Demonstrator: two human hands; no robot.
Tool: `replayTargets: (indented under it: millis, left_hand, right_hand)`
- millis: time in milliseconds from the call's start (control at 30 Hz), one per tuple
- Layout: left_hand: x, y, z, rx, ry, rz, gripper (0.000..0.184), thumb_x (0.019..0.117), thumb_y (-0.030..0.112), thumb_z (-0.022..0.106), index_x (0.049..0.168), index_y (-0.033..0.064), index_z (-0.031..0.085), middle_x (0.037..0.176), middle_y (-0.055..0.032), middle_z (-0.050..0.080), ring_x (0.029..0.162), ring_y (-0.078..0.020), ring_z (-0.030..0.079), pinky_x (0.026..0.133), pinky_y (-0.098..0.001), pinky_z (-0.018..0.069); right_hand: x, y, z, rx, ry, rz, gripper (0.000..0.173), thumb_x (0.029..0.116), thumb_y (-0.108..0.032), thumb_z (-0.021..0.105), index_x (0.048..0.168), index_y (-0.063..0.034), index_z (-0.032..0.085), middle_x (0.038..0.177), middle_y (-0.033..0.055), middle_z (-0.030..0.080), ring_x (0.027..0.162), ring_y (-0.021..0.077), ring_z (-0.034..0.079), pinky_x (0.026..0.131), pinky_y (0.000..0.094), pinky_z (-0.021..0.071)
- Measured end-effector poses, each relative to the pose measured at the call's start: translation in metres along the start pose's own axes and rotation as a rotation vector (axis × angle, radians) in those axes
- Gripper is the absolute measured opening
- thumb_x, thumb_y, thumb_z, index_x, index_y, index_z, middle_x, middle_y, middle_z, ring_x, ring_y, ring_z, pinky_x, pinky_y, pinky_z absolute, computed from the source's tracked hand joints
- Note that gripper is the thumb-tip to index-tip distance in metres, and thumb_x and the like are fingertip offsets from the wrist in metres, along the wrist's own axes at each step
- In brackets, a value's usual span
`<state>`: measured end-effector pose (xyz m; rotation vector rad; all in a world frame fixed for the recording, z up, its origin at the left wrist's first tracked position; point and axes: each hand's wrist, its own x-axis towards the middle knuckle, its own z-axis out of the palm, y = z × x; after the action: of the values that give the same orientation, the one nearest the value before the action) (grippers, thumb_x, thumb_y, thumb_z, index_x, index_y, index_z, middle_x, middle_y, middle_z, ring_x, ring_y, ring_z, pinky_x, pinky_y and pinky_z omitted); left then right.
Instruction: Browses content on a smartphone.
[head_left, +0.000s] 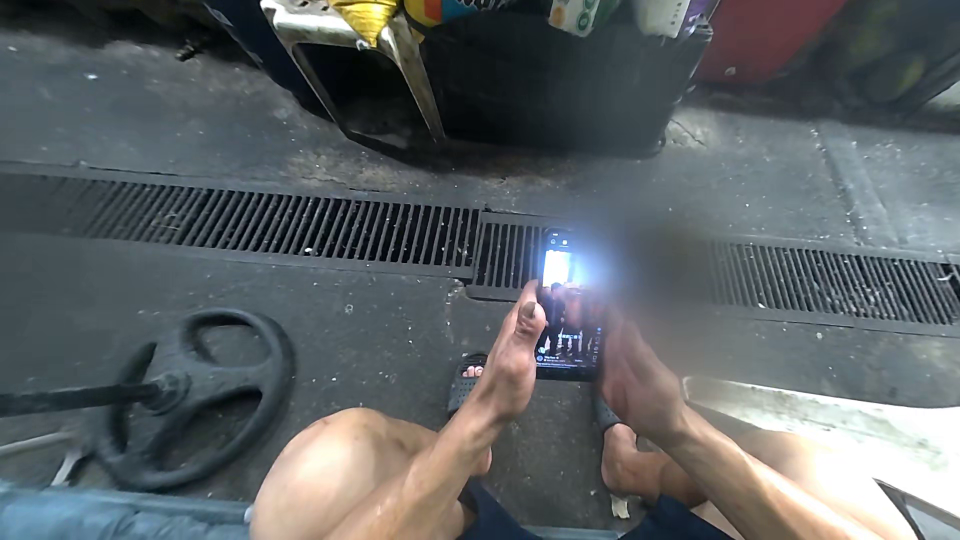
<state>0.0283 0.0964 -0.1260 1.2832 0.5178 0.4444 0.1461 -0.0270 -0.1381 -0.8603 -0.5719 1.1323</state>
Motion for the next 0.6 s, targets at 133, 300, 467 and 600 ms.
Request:
replayTargets:
  millis: [133, 300, 467, 600]
  left_hand:
    - [0.0009, -0.0005, 0.0001, -0.026, -0.007, 0.007, 0.104, 0.0891, 0.085, 0.033, 0.153, 0.0029, 0.035, 0.143, -0.0109, 0.056, 0.131, -0.016, 0.055, 0.112, -0.0377, 0.0476]
    - [0.0002, -0.0004, 0.0002, -0.035, -0.009, 0.009, 0.106, 0.0882, 0.086, 0.034, 0.154, 0.003, 0.034, 0.144, -0.0111, 0.056, 0.132, -0.0167, 0.055, 0.112, -0.0387, 0.0473]
    - [-0.0008, -0.0006, 0.0004, -0.043, -0.015, 0.003, 0.109, 0.0877, 0.087, 0.034, 0.156, 0.0013, 0.029, 0.147, -0.0121, 0.053, 0.135, -0.0171, 0.053, 0.114, -0.0394, 0.0459]
    - [-0.0015, -0.0008, 0.0003, -0.047, -0.012, 0.018, 0.109, 0.0871, 0.087, 0.036, 0.156, 0.0022, 0.031, 0.144, -0.0108, 0.056, 0.133, -0.0166, 0.054, 0.113, -0.0388, 0.0464]
  right_hand:
    - [-0.0002, -0.0001, -0.0007, -0.002, -0.015, -0.008, 0.091, 0.0992, -0.063, 0.051, 0.153, 0.0011, 0.016, 0.145, 0.0158, 0.05, 0.132, 0.0238, 0.055, 0.111, 0.0448, 0.0487]
    - [0.0006, 0.0, -0.0016, 0.013, -0.026, -0.012, 0.088, 0.1, -0.062, 0.05, 0.152, 0.0014, 0.019, 0.142, 0.0161, 0.052, 0.13, 0.0244, 0.057, 0.11, 0.0451, 0.0495]
    - [0.0001, -0.0016, -0.0014, -0.001, -0.011, 0.013, 0.092, 0.0983, -0.064, 0.052, 0.154, 0.0009, 0.017, 0.143, 0.0163, 0.052, 0.13, 0.0247, 0.057, 0.11, 0.0452, 0.05]
    - [0.0, -0.0026, -0.0007, 0.002, -0.013, 0.017, 0.089, 0.0983, -0.064, 0.052, 0.152, 0.0003, 0.02, 0.141, 0.016, 0.054, 0.128, 0.0251, 0.058, 0.108, 0.0454, 0.0504]
